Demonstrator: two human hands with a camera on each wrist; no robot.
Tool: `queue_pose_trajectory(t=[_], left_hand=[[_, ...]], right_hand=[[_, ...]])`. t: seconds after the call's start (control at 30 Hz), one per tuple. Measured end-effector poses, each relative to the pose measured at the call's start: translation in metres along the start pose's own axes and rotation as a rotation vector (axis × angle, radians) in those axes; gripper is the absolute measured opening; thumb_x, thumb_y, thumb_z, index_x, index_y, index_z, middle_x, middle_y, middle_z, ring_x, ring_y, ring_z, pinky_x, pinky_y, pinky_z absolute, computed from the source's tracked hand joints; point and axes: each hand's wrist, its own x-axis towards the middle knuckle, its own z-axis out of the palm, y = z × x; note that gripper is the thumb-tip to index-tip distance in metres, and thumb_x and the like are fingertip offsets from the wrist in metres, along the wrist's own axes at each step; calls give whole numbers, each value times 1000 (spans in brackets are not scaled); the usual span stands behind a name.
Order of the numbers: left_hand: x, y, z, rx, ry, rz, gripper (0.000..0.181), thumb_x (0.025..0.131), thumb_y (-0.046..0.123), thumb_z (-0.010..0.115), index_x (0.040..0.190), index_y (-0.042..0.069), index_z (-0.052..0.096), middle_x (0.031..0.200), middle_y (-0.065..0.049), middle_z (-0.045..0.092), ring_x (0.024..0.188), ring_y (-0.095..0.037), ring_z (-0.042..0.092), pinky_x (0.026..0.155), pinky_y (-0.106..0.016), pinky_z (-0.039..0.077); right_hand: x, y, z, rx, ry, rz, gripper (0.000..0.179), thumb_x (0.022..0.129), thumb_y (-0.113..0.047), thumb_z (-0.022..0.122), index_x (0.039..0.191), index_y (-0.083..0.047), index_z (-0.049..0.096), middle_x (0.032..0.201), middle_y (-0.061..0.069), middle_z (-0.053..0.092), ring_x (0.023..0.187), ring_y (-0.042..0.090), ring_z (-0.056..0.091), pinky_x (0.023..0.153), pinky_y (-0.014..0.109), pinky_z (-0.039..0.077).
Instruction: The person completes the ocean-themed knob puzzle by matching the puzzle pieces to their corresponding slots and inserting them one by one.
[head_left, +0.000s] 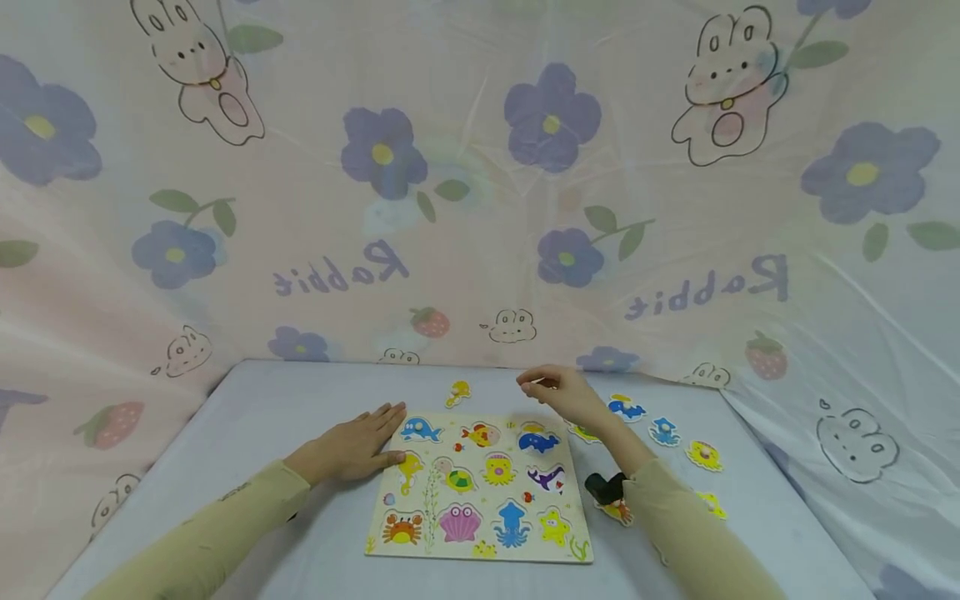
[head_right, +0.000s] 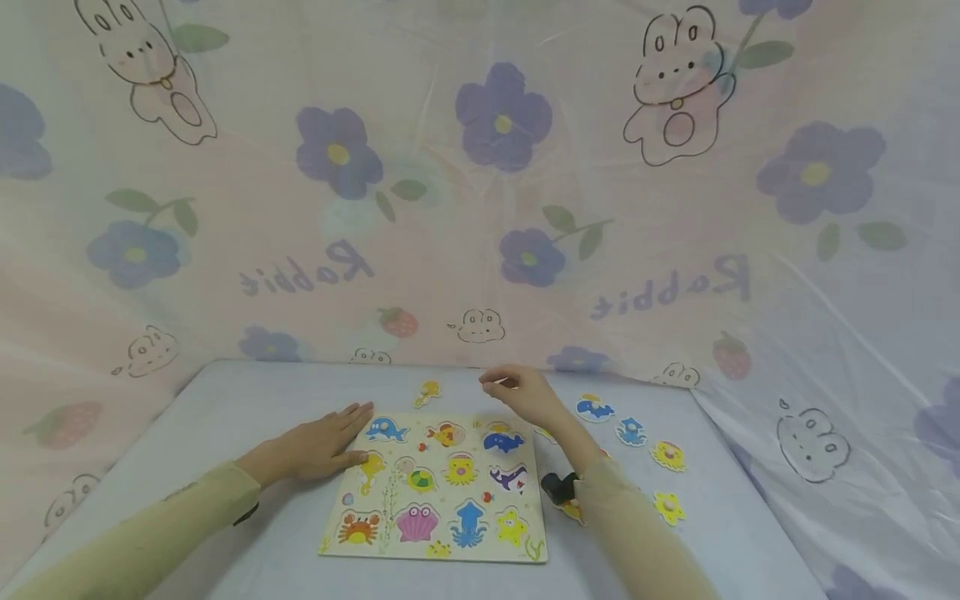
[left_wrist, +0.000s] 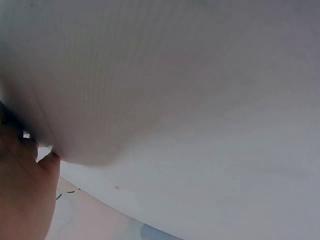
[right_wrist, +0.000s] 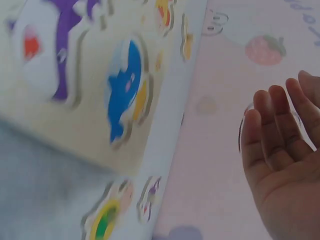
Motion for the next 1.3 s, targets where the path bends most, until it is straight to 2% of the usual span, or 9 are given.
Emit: queue_pose_trajectory(t=[0.13,0.27,0.37,0.57,0.73,0.87,0.97,1.1,1.3], left_hand=[[1,-1,2,4,-14,-9,88,105,63,43,164,1,23,172,-14,20,158,-37,20,125,-56,26],[2,-3,4,9,-14,-13,88,105,64,42,164,1,23,172,-14,20,158,-37,20,126,-56,25],[2,-5,4,6,-8,-10,89,105,64,42,164,1,23,172,-14,19,158,-37,20,126,-56,25],[1,-10,1,5,4,1,89,105,64,42,164,0,22,172,-16,20,157,-40,20,125,-58,25],[1,-12,2,18,2,-1,88,106,64,40,164,1,21,172,-16,19,157,-40,20,125,-58,25],[0,-11,2,9,4,3,89,106,64,40,164,1,21,172,-16,19,157,-40,20,125,-59,24],[-1,-8,2,-5,8,8,88,106,63,41,164,0,22,172,-17,20,157,-41,20,125,-59,25],[-2,-4,0,-10,5,2,88,106,63,42,164,0,23,172,-17,20,157,-40,20,125,-59,25],[-1,0,0,-10,-2,-2,88,106,64,41,164,1,22,172,-15,19,158,-39,19,125,-58,24]], right_hand=[[-19,13,-21,-19,37,25,27,105,-25,65,125,-8,73,121,12,72,109,42,65,91,53,57],[-38,24,-41,-72,64,44,29,105,-25,64,126,-7,72,120,14,72,103,32,67,85,45,57],[-52,31,-55,-112,73,46,30,105,-26,64,126,-6,72,121,16,72,100,26,68,83,43,58],[-76,50,-75,-211,64,94,29,104,-26,66,123,-5,73,117,12,74,99,28,69,78,37,57],[-89,67,-84,-268,23,139,28,102,-21,68,121,-1,74,110,10,75,95,24,69,74,33,55],[-100,78,-88,-276,-19,178,26,101,-20,69,119,-2,74,109,8,75,91,18,67,72,31,53],[-106,85,-90,-272,-48,176,26,99,-19,70,118,-1,74,108,8,74,86,16,65,70,28,52],[-110,99,-89,-261,-68,172,23,96,-17,74,115,-4,75,104,4,73,82,15,63,67,26,52],[-115,115,-86,-257,-72,224,17,94,-19,78,109,-12,77,100,-1,69,81,15,59,66,24,51]])
